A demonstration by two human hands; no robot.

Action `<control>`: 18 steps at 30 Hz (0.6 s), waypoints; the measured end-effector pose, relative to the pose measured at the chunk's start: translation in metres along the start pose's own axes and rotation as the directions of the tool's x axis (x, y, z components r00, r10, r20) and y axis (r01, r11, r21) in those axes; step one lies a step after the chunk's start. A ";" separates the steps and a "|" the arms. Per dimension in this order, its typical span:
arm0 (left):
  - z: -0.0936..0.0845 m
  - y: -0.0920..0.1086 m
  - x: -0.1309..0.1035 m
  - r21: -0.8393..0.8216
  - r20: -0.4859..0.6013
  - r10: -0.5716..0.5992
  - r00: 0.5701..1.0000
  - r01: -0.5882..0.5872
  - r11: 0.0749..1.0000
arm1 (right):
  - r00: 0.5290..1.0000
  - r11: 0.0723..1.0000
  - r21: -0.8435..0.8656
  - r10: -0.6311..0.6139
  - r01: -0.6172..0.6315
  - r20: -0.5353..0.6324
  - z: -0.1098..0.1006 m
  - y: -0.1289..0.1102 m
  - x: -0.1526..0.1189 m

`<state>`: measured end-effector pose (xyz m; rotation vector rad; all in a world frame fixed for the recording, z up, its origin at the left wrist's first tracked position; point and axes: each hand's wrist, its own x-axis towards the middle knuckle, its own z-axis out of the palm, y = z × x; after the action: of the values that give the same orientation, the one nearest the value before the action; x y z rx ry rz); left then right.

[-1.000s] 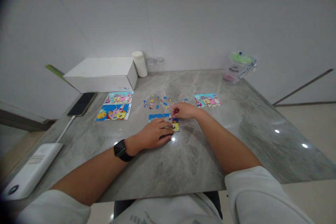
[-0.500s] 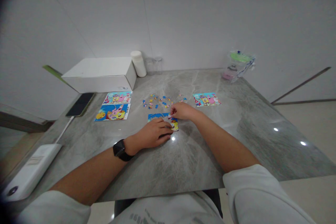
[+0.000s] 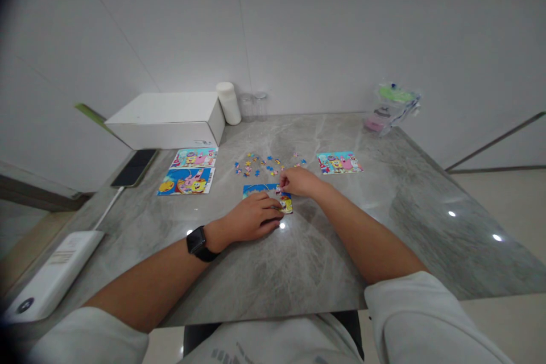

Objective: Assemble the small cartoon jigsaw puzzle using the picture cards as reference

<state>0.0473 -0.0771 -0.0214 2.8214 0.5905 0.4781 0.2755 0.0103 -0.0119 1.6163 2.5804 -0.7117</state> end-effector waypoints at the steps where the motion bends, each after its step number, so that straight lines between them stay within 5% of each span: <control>1: 0.000 0.000 0.000 0.000 0.000 -0.003 1.000 0.003 1.000 | 1.000 1.000 -0.005 -0.003 0.003 -0.008 -0.001 0.000 0.000; 18: 0.000 0.001 0.001 -0.002 -0.002 0.000 1.000 0.000 1.000 | 0.998 0.998 -0.059 0.023 -0.027 -0.066 -0.010 -0.008 -0.004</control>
<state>0.0481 -0.0775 -0.0213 2.8190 0.5902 0.4819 0.2731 0.0076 0.0015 1.6785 2.5939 -0.5840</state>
